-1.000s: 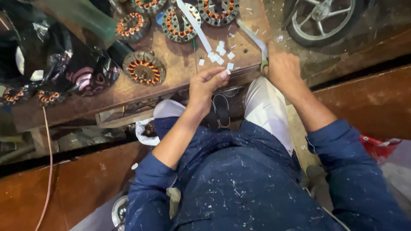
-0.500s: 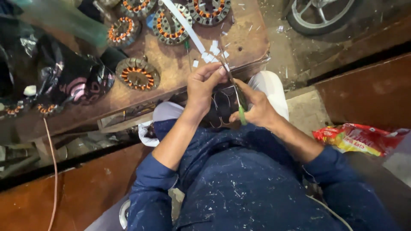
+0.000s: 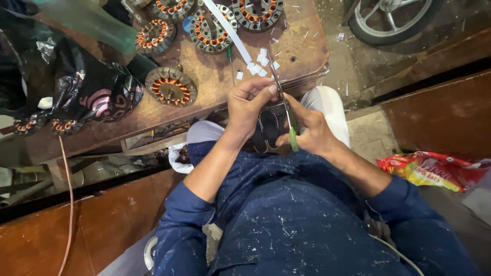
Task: The person cuts small white paper pieces and inserts them into slots on a cylindrical stator component. They use a green-handled screwdriver to press the pieces into place and adjust the copper windings.
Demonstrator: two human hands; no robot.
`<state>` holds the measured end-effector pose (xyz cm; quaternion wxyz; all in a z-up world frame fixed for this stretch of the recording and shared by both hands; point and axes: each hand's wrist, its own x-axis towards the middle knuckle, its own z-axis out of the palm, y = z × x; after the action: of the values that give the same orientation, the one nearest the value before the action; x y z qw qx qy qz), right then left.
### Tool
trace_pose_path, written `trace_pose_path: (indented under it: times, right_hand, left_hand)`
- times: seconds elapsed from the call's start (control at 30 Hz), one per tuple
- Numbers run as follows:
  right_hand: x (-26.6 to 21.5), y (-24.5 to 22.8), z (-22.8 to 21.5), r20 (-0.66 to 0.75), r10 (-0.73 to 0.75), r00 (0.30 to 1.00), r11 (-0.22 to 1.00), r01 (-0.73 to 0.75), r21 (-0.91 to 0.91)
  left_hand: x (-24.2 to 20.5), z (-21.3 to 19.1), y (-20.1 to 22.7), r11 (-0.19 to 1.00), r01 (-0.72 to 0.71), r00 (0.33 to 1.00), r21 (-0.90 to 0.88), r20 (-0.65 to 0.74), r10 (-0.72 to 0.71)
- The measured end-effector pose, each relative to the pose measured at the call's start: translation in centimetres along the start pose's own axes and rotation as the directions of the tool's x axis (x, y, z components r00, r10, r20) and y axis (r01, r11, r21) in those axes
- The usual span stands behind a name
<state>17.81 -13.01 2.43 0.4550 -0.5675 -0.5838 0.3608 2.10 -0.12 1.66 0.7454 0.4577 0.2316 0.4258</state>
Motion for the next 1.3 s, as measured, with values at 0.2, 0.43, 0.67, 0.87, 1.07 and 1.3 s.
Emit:
trace_pose_path:
  times: [0.2, 0.43, 0.67, 0.87, 1.07, 1.3]
  right_hand:
    - [0.0, -0.4, 0.3, -0.021, 0.04, 0.999, 0.999, -0.039, 0.038]
    - [6.4, 1.6, -2.9, -0.25, -0.041, 0.967, 0.881, -0.082, -0.465]
    - [6.1, 2.0, 0.4, -0.153, 0.058, 0.987, 0.994, -0.043, 0.102]
    - [6.3, 1.3, 1.7, 0.019, 0.278, 0.96, 0.803, -0.243, 0.544]
    - [6.4, 1.0, 1.0, 0.081, 0.331, 0.94, 0.699, -0.302, 0.648]
    - [5.7, 0.9, 1.0, 0.036, 0.282, 0.959, 0.787, -0.252, 0.564]
  left_hand:
    - [-0.5, -0.1, -0.3, 0.999, 0.036, 0.999, -0.023, 0.018, -0.035]
    - [-0.4, -1.1, -1.1, 0.992, 0.125, 0.984, -0.025, -0.122, -0.128]
    - [-1.7, -3.3, -0.9, 0.988, 0.153, 0.972, -0.023, -0.176, -0.155]
    - [-2.1, -3.6, -1.2, 0.986, 0.126, 0.985, -0.106, -0.106, -0.137]
    - [-2.6, -3.3, -0.7, 0.997, 0.067, 0.995, -0.042, -0.071, -0.07]
    - [-3.5, -2.2, -0.3, 0.978, -0.103, 0.991, 0.183, -0.062, 0.116]
